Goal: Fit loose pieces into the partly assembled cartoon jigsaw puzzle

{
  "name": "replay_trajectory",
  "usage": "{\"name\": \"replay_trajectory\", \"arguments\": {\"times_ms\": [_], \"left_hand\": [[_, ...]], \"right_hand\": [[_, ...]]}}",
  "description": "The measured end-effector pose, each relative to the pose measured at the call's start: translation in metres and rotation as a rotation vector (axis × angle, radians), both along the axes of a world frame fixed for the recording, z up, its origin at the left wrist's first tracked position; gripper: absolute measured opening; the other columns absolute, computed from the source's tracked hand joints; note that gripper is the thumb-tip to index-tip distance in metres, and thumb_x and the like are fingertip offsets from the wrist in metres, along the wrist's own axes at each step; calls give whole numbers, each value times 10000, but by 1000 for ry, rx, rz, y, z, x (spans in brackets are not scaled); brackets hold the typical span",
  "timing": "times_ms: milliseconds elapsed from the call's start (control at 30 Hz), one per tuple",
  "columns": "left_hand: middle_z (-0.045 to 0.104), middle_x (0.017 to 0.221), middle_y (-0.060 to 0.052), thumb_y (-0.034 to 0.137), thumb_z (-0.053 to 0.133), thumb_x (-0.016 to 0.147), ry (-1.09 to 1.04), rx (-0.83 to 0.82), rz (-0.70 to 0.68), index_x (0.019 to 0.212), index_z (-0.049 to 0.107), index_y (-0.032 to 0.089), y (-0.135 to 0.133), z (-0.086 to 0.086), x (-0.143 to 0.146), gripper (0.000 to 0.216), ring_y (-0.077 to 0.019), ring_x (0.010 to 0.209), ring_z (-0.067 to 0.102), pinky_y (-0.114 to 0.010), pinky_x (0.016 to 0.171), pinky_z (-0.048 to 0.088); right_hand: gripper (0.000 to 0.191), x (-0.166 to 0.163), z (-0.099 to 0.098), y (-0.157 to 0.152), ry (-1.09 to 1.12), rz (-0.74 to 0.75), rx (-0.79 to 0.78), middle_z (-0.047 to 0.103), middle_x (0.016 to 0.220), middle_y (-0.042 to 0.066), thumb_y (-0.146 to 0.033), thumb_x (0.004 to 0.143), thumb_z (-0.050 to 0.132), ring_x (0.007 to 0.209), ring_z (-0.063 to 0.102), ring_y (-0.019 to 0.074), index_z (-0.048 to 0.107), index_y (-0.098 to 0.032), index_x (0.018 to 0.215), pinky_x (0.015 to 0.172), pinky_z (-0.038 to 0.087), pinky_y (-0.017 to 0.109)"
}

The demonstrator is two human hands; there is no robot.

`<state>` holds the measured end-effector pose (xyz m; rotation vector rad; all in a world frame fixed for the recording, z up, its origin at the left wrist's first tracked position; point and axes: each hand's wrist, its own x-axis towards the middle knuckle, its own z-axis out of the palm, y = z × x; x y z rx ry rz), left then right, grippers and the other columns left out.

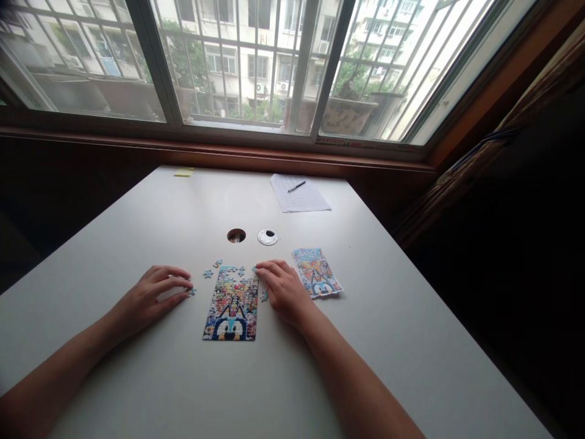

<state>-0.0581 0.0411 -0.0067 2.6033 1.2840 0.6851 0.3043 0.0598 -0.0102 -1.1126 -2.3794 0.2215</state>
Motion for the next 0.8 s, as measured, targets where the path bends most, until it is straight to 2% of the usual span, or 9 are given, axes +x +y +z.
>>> {"name": "replay_trajectory", "arguments": {"times_ms": [233, 367, 600, 800], "left_hand": [[637, 1210, -30, 344, 588, 947, -7, 2, 5, 1102, 693, 313, 3, -6, -2, 190, -229, 1119, 547, -386, 966, 463], [639, 1210, -35, 346, 585, 950, -3, 5, 2, 1113, 690, 312, 2, -5, -1, 197, -235, 1118, 546, -391, 975, 456], [636, 1217, -42, 344, 578, 957, 4, -8, 12, 1111, 691, 301, 0, -1, 0, 196, -235, 1126, 544, -388, 976, 459], [637, 1215, -28, 351, 590, 948, -5, -12, 13, 1109, 690, 313, 2, -4, -2, 193, -237, 1131, 538, -384, 969, 459]], "right_hand": [[460, 0, -4, 0, -73, -40, -9, 595, 1284, 61, -143, 955, 467, 1192, 467, 275, 572, -329, 1362, 1037, 467, 499], [465, 0, -4, -1, -80, -52, -29, 575, 1275, 86, -162, 956, 478, 1185, 451, 289, 542, -296, 1397, 1037, 466, 508], [379, 0, 3, -1, 20, -5, -5, 608, 1247, 78, -82, 942, 462, 1169, 473, 256, 643, -251, 1229, 1034, 474, 457], [439, -1, 1, -1, -30, 15, -6, 617, 1282, 59, -66, 933, 460, 1185, 468, 263, 611, -260, 1296, 1050, 457, 480]]}}
